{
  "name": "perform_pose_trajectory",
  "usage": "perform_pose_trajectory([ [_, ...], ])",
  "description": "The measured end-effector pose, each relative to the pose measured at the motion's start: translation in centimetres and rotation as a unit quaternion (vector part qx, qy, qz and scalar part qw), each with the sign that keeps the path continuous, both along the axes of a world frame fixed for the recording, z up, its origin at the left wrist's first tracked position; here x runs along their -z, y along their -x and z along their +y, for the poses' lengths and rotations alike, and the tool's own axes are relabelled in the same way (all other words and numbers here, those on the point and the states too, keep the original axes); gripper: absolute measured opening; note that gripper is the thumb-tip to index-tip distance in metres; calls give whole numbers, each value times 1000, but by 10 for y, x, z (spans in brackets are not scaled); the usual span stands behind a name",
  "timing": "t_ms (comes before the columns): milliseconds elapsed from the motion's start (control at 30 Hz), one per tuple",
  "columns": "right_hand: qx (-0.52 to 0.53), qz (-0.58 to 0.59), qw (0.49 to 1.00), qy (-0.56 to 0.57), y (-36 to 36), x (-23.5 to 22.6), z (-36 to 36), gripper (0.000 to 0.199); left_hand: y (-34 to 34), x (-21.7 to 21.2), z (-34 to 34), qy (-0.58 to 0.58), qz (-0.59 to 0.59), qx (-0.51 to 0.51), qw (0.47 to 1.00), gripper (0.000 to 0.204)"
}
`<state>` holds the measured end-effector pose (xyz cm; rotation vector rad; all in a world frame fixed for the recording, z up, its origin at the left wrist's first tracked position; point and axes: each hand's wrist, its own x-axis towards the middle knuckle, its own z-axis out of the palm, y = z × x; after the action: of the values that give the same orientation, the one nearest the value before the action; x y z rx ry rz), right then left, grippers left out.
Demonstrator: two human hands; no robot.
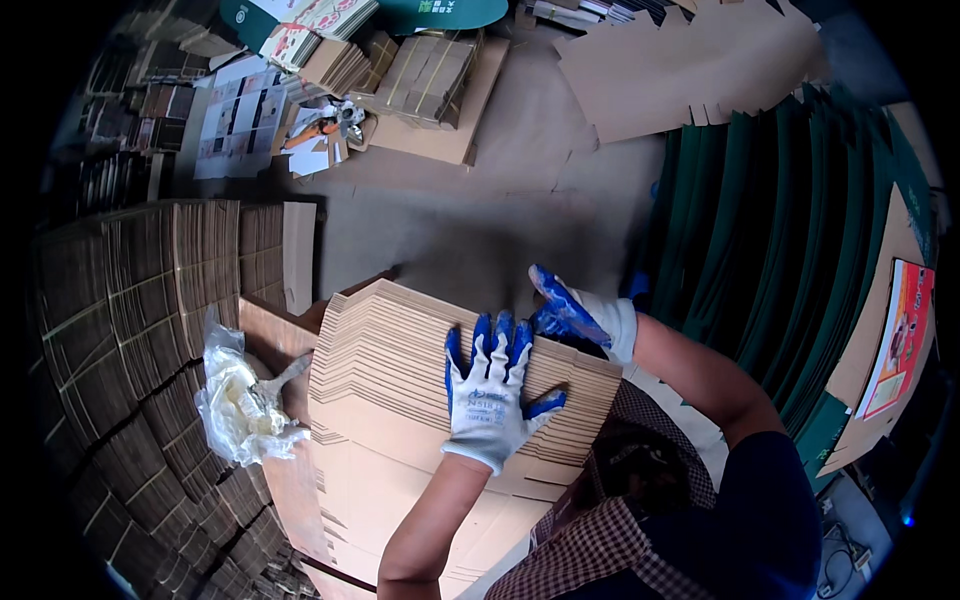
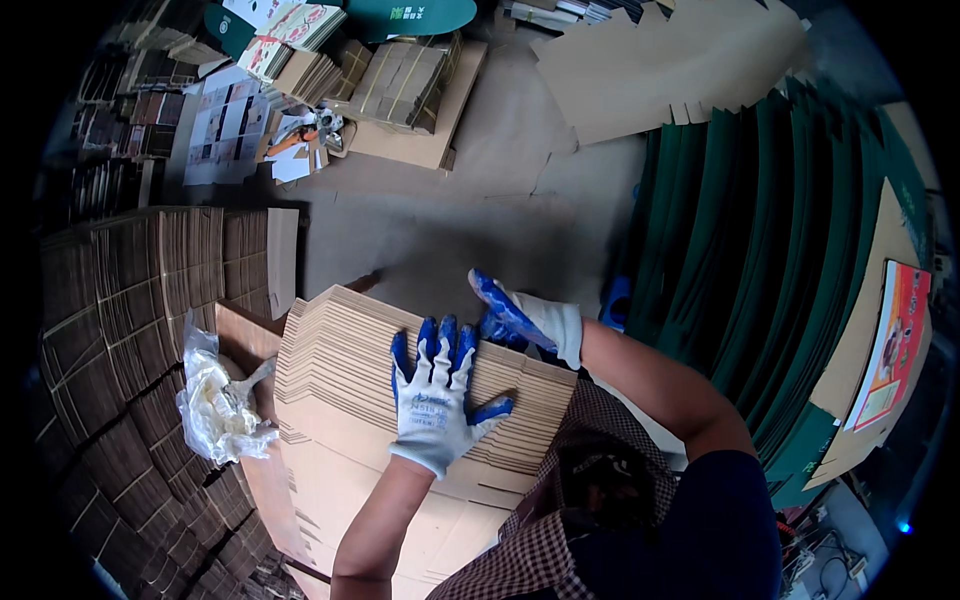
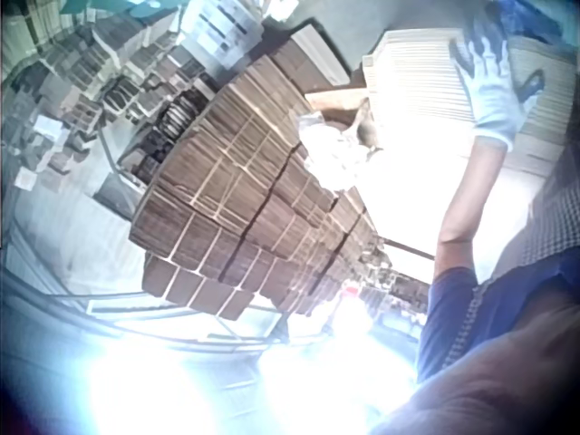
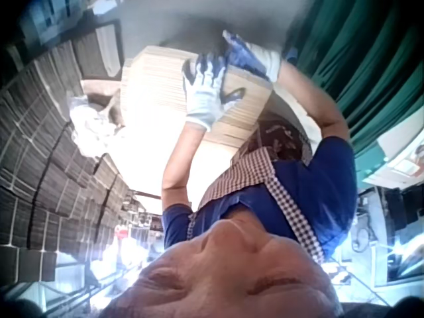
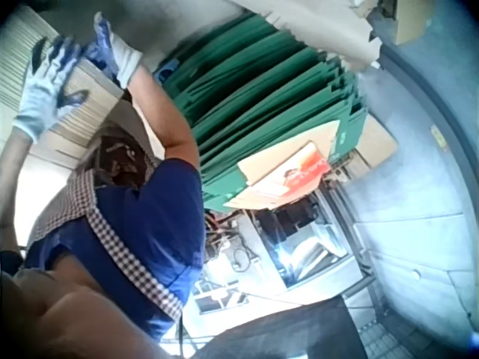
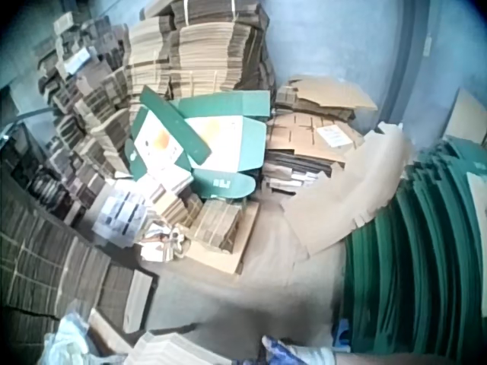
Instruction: The person aligns a stack of flat cardboard sheets on a workbench, then uses a brush to apply a white adhesive in parallel lines across the surface of one sheet. The person continues spreading the glue evenly over the sheet and then walks away from the workbench.
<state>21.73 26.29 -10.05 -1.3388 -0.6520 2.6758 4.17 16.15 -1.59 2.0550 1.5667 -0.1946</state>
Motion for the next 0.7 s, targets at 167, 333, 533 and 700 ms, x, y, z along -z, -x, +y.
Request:
perform_pose_trajectory([
  [167, 10, 6, 1000, -19, 0, 14, -7, 67, 5, -2, -13, -22, -5, -9, 1000, 102],
  [333, -11, -71, 996, 56, 14, 9, -11, 68, 12, 6, -31, -40, -1, -10, 999, 100],
  [533, -97, 58, 993, -32, 15, 28, -15, 69, 18, 9, -44, -42, -9, -22, 999, 101],
  [700, -113, 45, 992, 35, 18, 7, -2, 66, 25, 9, -58, -32, -10, -34, 999, 102],
])
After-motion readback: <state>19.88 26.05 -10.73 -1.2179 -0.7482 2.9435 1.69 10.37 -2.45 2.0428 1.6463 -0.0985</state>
